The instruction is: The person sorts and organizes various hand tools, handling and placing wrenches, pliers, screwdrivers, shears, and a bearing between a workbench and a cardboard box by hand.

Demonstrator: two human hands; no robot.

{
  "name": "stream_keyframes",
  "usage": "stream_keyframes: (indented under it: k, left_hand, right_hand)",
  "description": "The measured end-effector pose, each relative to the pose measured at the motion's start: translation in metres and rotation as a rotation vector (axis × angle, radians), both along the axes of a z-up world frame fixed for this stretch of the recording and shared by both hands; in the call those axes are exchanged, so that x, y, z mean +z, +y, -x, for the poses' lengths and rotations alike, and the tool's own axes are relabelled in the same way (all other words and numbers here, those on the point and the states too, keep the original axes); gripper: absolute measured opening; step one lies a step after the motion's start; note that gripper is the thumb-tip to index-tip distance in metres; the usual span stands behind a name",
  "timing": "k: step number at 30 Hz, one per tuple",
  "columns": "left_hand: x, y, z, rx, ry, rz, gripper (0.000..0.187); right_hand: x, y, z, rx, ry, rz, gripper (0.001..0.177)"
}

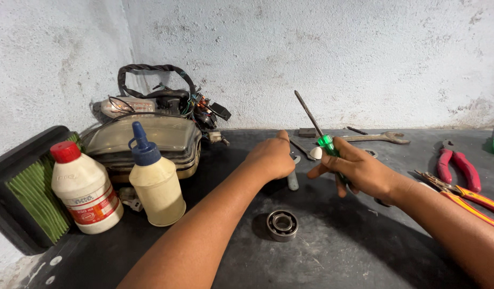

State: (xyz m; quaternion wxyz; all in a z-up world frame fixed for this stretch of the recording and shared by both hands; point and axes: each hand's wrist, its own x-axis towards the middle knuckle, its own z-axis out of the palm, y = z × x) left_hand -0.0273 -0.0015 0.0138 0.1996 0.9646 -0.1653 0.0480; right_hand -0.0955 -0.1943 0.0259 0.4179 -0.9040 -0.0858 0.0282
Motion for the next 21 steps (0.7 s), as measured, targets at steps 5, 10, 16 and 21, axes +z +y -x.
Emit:
stream_keyframes:
  k: [5,10,16,21]
  left_hand:
    - [0.001,-0.002,0.012,0.001,-0.116,-0.048,0.054]
    - [-0.013,-0.008,0.006,-0.032,-0.228,-0.063,0.044]
    - [-0.003,-0.009,0.019,-0.037,-0.259,-0.100,0.049]
    - [0.004,-0.010,0.029,-0.037,-0.131,-0.164,0.067]
  right_hand:
    - [-0.010,-0.005,-0.005,0.069,0.042,-0.102,0.050]
    - [-0.002,0.001,0.002,0.023,0.016,-0.106,0.041]
    - [0.007,0.004,0.005,-0.022,-0.019,-0.064,0.039]
    - [0.005,0.002,0.004,0.006,-0.043,-0.046,0.038]
